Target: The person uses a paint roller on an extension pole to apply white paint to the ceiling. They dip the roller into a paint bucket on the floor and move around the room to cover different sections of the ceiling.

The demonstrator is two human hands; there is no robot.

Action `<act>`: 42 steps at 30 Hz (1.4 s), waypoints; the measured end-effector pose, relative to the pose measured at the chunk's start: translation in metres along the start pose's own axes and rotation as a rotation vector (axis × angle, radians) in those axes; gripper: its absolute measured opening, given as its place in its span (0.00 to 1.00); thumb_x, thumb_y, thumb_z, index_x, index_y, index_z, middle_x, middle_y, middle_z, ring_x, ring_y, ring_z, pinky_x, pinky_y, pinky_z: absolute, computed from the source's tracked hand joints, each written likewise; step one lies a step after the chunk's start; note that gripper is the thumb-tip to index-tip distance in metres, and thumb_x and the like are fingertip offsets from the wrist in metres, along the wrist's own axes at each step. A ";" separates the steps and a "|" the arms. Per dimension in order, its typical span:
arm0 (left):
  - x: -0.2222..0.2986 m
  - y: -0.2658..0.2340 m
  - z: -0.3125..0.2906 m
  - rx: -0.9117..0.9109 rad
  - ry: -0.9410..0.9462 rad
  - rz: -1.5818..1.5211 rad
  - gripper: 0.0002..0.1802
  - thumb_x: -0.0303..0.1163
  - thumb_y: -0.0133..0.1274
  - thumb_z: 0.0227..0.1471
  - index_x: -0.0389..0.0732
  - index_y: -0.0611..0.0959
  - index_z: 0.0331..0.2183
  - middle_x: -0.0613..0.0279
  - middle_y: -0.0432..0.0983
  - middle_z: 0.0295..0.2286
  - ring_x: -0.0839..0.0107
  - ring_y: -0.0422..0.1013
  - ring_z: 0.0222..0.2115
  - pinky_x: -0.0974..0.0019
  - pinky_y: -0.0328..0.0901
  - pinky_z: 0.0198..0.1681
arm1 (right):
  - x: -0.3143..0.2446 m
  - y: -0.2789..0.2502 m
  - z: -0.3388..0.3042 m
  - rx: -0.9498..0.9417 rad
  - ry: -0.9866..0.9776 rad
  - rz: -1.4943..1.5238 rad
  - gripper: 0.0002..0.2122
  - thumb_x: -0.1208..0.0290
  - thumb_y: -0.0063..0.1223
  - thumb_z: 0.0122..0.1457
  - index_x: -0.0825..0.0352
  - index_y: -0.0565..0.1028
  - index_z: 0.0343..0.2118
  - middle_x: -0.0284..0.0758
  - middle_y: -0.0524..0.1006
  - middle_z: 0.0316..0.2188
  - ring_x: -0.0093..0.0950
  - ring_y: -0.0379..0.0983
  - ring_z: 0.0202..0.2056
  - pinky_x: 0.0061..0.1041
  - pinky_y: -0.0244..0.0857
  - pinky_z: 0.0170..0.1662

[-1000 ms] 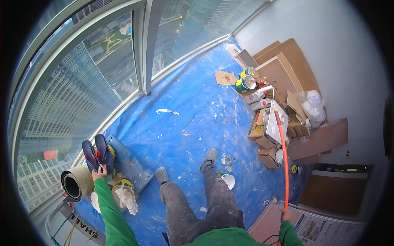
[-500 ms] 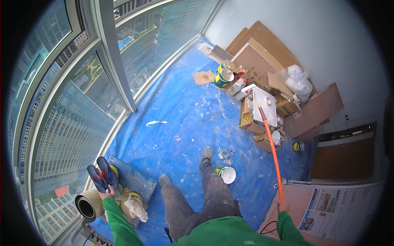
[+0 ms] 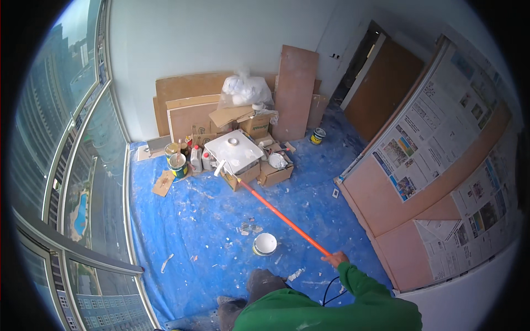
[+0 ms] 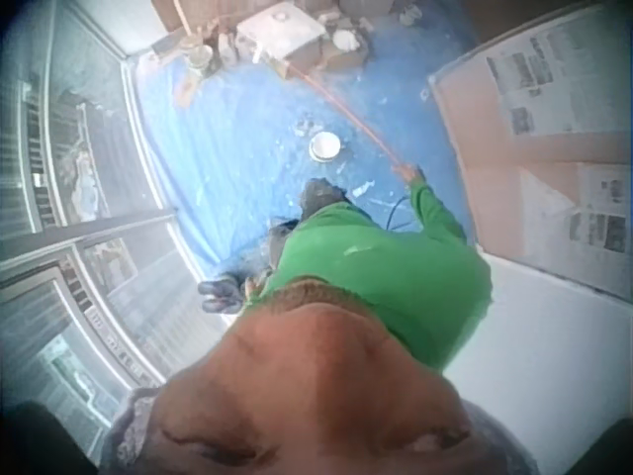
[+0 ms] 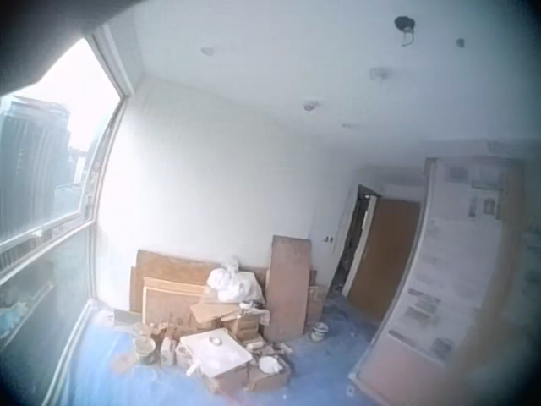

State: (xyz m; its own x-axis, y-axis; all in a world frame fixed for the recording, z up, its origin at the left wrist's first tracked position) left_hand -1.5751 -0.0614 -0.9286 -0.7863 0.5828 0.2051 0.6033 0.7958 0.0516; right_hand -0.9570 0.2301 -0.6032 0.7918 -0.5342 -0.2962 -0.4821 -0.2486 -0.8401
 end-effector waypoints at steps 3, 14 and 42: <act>0.030 0.083 -0.034 -0.127 0.074 0.204 0.34 0.57 0.54 0.47 0.39 0.70 0.44 0.51 0.75 0.33 0.62 0.72 0.26 0.60 0.66 0.26 | 0.030 -0.006 -0.007 -0.041 0.025 0.039 0.25 0.43 0.67 0.40 0.66 0.82 0.27 0.37 0.80 0.25 0.33 0.76 0.29 0.32 0.68 0.36; 0.086 0.208 -0.087 -0.150 0.242 0.461 0.19 0.46 0.56 0.52 0.38 0.77 0.33 0.54 0.76 0.24 0.68 0.71 0.19 0.64 0.65 0.19 | 0.119 -0.101 -0.064 0.065 -0.038 0.118 0.23 0.46 0.57 0.50 0.64 0.82 0.37 0.46 0.80 0.28 0.44 0.77 0.32 0.40 0.70 0.37; 0.085 0.114 -0.110 0.037 0.168 0.682 0.23 0.41 0.48 0.58 0.34 0.75 0.48 0.45 0.78 0.39 0.51 0.79 0.32 0.52 0.74 0.23 | 0.143 -0.107 -0.077 0.405 -0.385 -0.246 0.21 0.49 0.45 0.61 0.63 0.79 0.39 0.48 0.77 0.35 0.51 0.73 0.38 0.49 0.68 0.42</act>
State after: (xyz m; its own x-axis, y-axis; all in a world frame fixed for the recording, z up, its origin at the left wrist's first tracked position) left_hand -1.5584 0.0609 -0.7981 -0.2012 0.9228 0.3285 0.9471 0.2689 -0.1753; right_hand -0.8215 0.1182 -0.5208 0.9769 -0.1507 -0.1513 -0.1469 0.0400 -0.9883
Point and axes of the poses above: each hand's wrist, its own z-axis towards the middle knuckle, its own y-axis out of the palm, x = y × z, the point moved 8 cm from there along z, towards the middle knuckle
